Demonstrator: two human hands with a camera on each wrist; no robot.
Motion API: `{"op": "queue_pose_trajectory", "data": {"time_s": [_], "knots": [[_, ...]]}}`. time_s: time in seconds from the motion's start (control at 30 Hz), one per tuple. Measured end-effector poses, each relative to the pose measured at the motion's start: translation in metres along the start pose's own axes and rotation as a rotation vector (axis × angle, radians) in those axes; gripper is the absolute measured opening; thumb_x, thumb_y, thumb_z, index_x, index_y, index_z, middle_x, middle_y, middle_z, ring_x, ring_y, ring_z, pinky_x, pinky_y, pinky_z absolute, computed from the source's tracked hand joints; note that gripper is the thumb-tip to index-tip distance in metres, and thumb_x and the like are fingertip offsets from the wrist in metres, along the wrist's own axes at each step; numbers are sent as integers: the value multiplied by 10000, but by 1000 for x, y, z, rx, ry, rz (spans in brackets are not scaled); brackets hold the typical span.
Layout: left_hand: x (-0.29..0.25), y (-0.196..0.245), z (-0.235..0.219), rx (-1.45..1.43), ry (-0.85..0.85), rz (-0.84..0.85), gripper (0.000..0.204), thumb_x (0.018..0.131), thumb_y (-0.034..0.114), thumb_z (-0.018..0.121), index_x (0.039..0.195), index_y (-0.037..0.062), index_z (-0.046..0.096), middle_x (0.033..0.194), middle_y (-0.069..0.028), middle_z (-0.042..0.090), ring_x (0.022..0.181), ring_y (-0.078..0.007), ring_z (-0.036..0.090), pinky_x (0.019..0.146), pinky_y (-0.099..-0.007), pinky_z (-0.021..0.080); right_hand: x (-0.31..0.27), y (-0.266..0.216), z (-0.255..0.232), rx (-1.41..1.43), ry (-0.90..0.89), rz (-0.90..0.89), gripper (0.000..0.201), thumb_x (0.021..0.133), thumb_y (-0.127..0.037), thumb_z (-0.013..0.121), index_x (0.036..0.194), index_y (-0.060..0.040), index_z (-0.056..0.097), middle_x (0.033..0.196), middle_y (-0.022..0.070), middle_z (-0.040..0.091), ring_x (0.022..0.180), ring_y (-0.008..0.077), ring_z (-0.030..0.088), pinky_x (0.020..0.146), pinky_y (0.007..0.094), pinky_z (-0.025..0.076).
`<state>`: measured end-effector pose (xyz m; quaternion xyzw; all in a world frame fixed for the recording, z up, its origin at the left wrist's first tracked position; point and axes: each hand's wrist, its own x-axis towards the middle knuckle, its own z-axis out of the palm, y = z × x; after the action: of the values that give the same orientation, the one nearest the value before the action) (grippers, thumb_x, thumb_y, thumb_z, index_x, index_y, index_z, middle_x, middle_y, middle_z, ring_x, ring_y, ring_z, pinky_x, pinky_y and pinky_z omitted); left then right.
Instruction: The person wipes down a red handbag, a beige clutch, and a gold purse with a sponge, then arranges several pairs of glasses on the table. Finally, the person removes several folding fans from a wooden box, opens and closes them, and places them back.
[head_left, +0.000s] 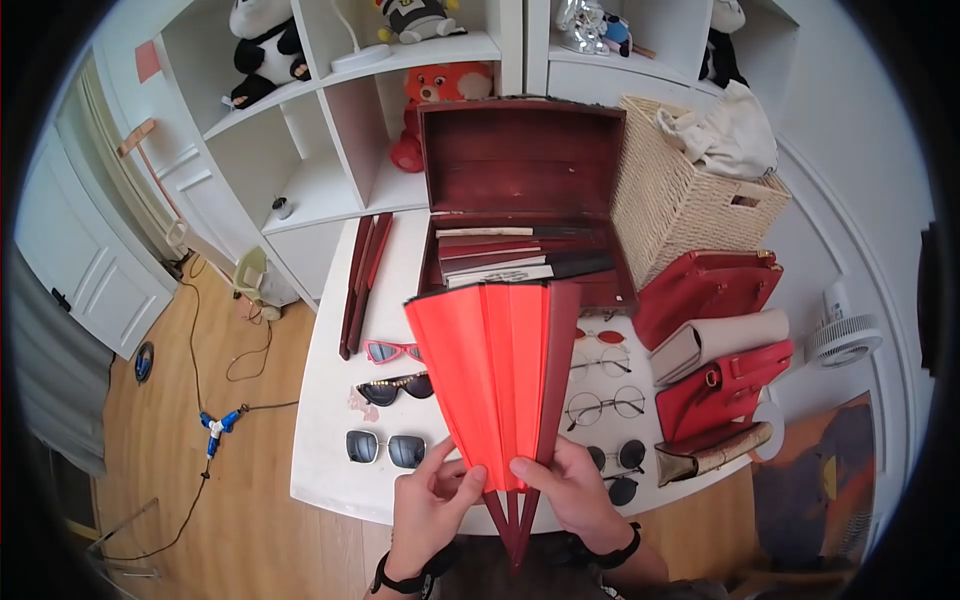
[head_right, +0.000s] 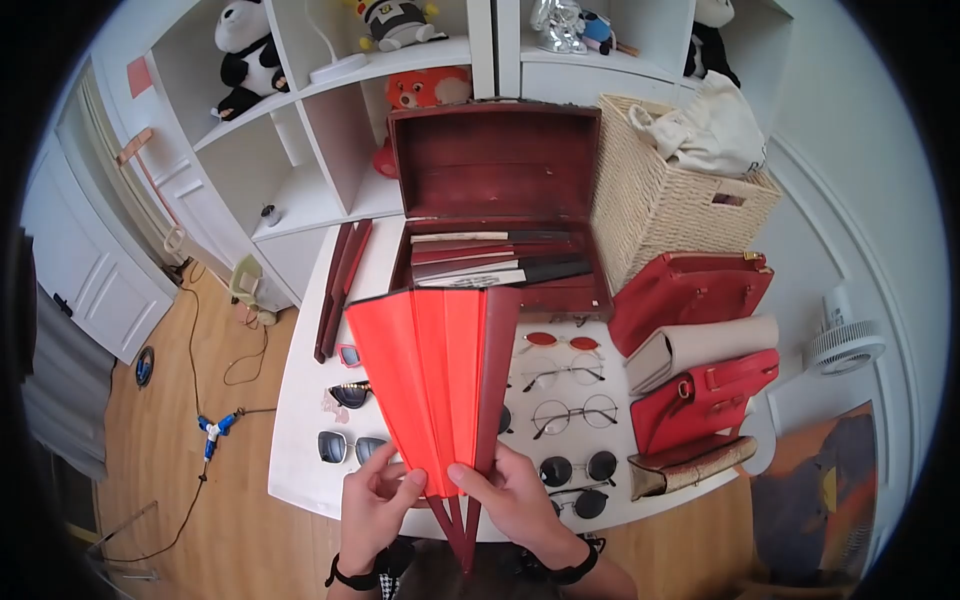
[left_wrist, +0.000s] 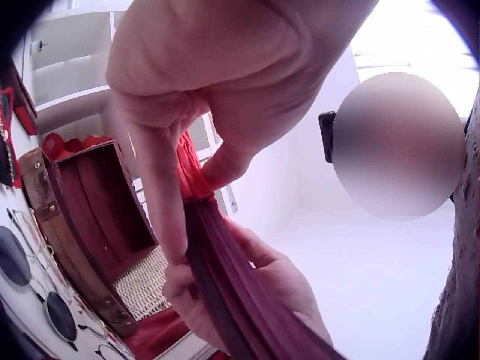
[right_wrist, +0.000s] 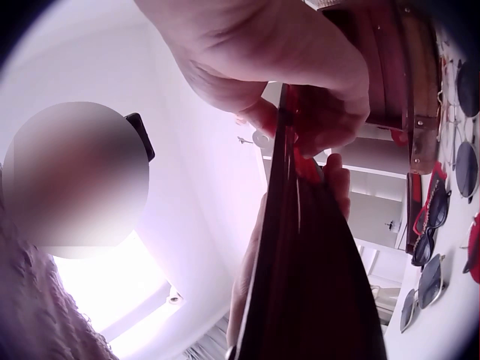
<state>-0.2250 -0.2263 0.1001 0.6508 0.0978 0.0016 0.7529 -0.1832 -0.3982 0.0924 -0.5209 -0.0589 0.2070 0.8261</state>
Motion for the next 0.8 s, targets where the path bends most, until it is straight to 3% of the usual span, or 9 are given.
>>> {"op": "queue_pose_trajectory", "data": {"time_s": [0.13, 0.2, 0.33, 0.4, 0.53, 0.6, 0.7, 0.8], "knots": [[0, -8, -2, 105, -14, -32, 549, 909, 103, 677, 1399, -18, 460, 978, -151, 734, 801, -132, 709, 729, -262, 586, -3, -4, -2, -2, -95, 73, 297, 956, -95, 621, 1206, 52, 558, 1109, 86, 646, 990, 114, 621, 904, 270, 507], [1, -12, -2, 225, -61, 65, 549, 907, 117, 680, 1395, -16, 467, 962, -132, 740, 801, -123, 705, 710, -259, 583, -3, -7, 1, 11, -143, 83, 308, 958, -98, 618, 1214, 58, 548, 1130, 92, 637, 1020, 121, 616, 927, 280, 504], [0, -1, 0, 84, -87, -64, 513, 924, 94, 659, 1391, -9, 474, 1022, -150, 727, 854, -154, 709, 738, -281, 597, -3, -2, 1, -29, -116, 73, 364, 959, -98, 617, 1268, 54, 500, 1167, 96, 617, 1052, 128, 606, 948, 298, 500], [-1, -5, -4, 66, -108, -64, 520, 922, 82, 657, 1398, -5, 465, 1027, -149, 726, 859, -160, 709, 748, -291, 601, -2, -3, 6, -74, -105, -52, 442, 957, -97, 619, 1337, 35, 435, 1195, 90, 600, 1072, 134, 598, 948, 307, 495], [-2, -1, -2, 184, -144, 19, 536, 917, 47, 654, 1412, 10, 452, 1006, -137, 727, 863, -166, 705, 763, -309, 608, -5, 1, 0, -182, -138, -89, 490, 954, -104, 626, 1370, 18, 396, 1211, 93, 588, 1084, 139, 593, 950, 306, 488], [-2, -3, -4, 103, -142, 26, 545, 913, 44, 659, 1415, 15, 450, 1005, -134, 726, 866, -164, 703, 760, -305, 605, -7, -6, 0, -439, -179, -140, 450, 976, -135, 595, 1353, 19, 405, 1202, 100, 589, 1080, 135, 588, 925, 302, 492], [-4, 0, -1, 45, -98, 18, 580, 902, 46, 675, 1429, 23, 434, 1022, -131, 721, 871, -156, 701, 757, -294, 599, -11, -10, -2, -285, -175, -60, 383, 1003, -157, 544, 1321, 23, 427, 1168, 106, 596, 1049, 134, 591, 897, 304, 496], [-4, 5, -4, 168, -89, 14, 634, 888, 61, 696, 1450, 35, 405, 1081, -137, 704, 870, -156, 705, 750, -283, 594, -11, -16, -9, -390, -135, -103, 309, 1015, -141, 516, 1271, 27, 471, 1096, 85, 604, 985, 115, 595, 858, 279, 496]]}}
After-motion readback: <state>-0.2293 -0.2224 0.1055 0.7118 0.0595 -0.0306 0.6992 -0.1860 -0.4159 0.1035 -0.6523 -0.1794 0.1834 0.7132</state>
